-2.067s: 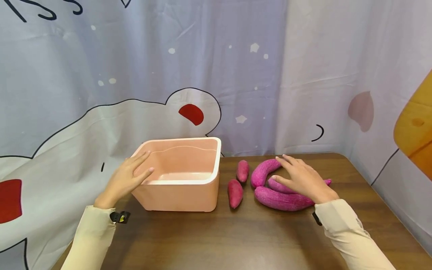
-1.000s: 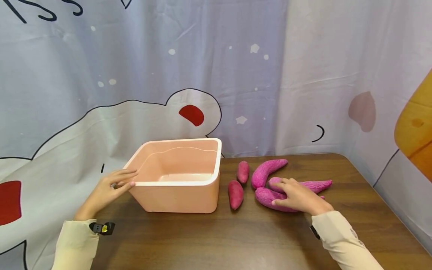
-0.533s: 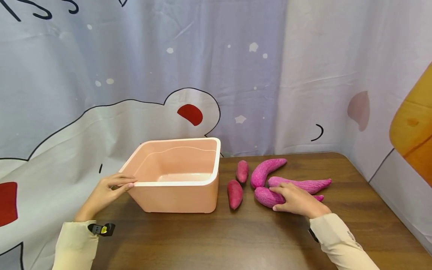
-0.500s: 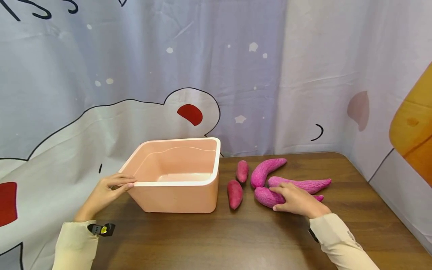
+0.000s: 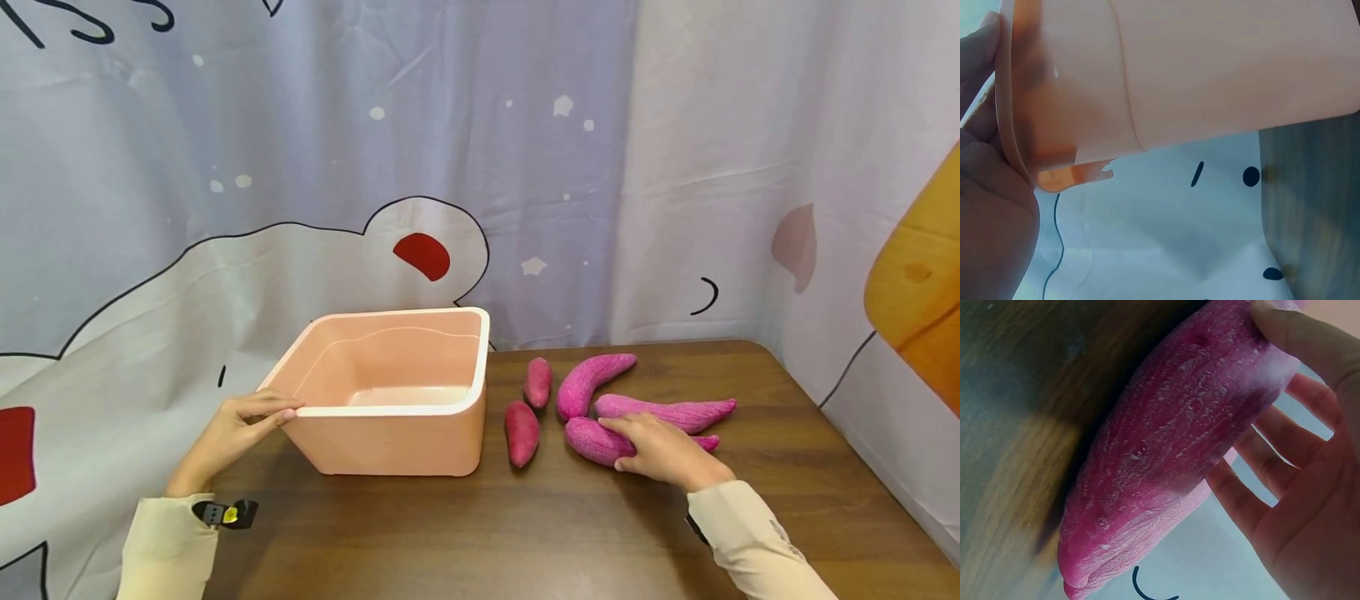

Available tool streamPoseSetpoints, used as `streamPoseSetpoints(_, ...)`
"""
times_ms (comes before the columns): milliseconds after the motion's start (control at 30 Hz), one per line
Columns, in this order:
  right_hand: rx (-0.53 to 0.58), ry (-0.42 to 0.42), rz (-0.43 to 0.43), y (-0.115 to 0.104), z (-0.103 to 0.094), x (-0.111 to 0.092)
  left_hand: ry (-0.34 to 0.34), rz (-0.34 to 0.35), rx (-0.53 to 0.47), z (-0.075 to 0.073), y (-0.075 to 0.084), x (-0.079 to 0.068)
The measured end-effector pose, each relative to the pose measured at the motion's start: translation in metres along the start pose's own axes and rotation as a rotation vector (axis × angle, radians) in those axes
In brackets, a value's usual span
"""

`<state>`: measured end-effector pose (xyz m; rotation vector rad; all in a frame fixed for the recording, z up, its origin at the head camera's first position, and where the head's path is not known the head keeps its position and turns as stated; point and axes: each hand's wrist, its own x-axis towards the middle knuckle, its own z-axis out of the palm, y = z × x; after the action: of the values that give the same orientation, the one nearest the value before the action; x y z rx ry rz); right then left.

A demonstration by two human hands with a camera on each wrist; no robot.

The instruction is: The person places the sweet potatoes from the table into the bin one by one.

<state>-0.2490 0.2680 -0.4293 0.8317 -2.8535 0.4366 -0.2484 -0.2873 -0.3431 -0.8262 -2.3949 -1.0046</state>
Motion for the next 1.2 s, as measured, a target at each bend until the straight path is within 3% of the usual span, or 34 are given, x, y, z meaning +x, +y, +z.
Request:
streamPoseSetpoints(200, 0.004, 0.017, -0.011, 0.001, 0.003, -0.001, -0.006, -0.007, -0.018, 0.000, -0.002, -0.001)
streamPoseSetpoints(433, 0.004, 0.049, -0.038, -0.001, 0.004, -0.001, 0.014, -0.003, -0.013, 0.002, -0.027, -0.007)
streamPoseSetpoints(567, 0.005, 0.035, -0.033, -0.001, 0.003, -0.001, 0.000, -0.008, -0.041, 0.002, -0.034, -0.010)
streamPoseSetpoints(833, -0.004, -0.002, -0.004, 0.002, -0.002, -0.002, -0.016, -0.040, -0.049, 0.004, -0.037, -0.007)
streamPoseSetpoints(1200, -0.022, 0.014, -0.041, 0.003, 0.002, -0.003, -0.013, -0.041, -0.031, 0.004, -0.032, -0.005)
